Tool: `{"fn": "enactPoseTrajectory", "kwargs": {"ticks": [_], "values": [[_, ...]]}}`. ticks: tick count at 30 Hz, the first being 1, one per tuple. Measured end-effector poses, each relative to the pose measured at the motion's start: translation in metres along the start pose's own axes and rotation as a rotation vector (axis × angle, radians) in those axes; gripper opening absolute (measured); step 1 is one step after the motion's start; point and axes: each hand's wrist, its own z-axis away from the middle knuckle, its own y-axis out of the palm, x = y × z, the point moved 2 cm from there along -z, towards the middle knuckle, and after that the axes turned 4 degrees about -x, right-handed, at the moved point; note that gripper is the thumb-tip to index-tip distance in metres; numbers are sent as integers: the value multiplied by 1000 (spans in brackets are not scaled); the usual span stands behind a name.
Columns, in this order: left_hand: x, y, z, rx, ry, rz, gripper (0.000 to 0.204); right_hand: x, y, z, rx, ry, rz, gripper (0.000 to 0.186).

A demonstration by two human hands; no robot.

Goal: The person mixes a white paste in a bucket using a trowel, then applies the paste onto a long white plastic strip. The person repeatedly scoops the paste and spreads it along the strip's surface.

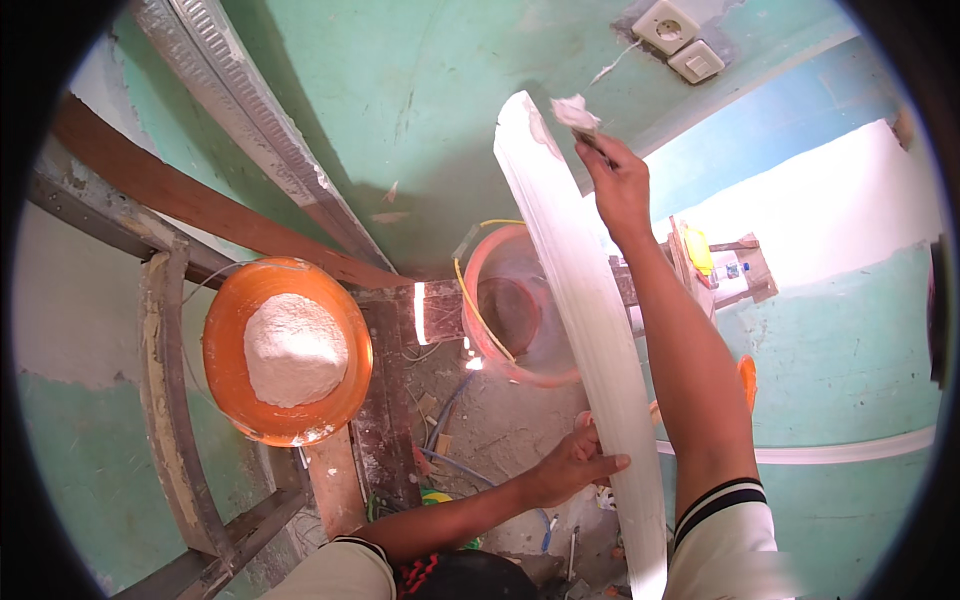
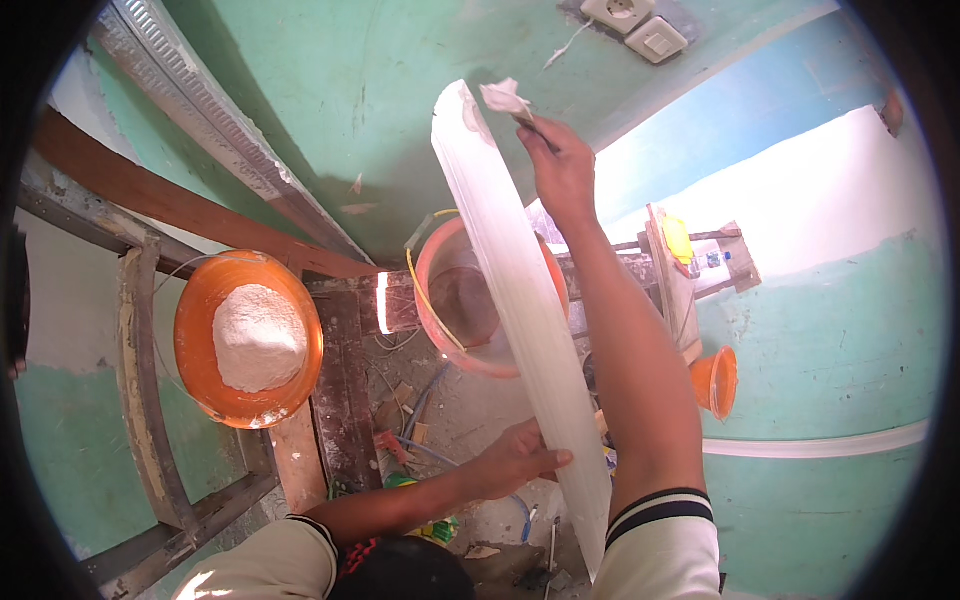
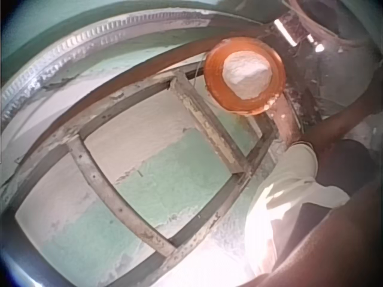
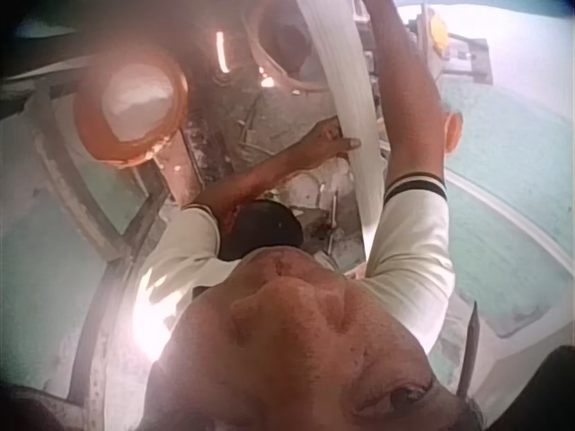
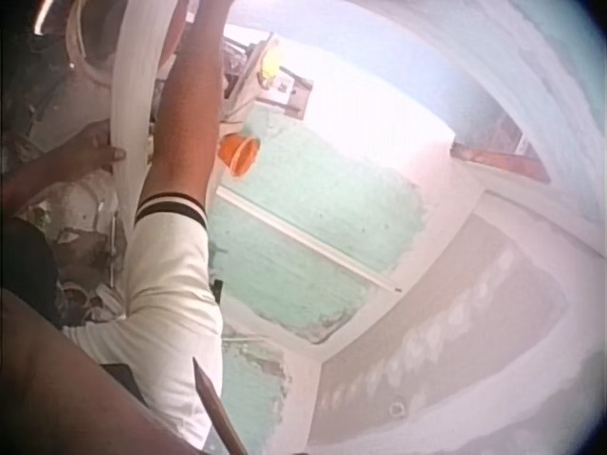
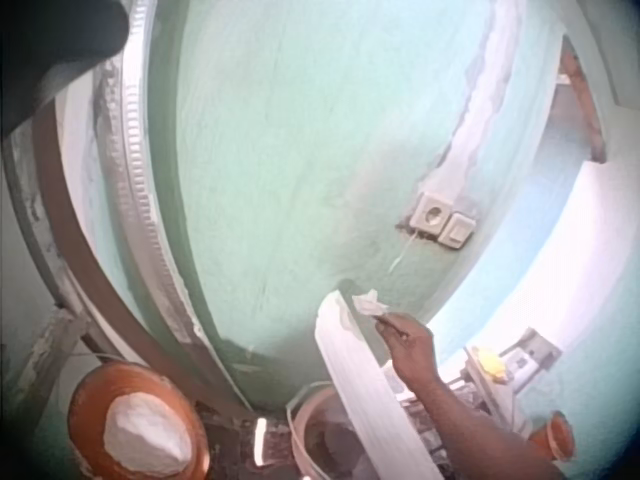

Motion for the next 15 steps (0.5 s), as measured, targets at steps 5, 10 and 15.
{"fn": "enactPoseTrajectory", "kwargs": {"ticks": [5, 10, 15], "values": [[1, 5, 0, -4, 3, 30, 41, 4, 30, -28, -24, -88, 20, 22], [11, -10, -2, 28, -8, 7, 55, 2, 31, -26, -75, -231, 136, 21], [13, -10, -2, 48, -12, 14, 54, -22, 1, -13, -117, -308, 230, 21]]}}
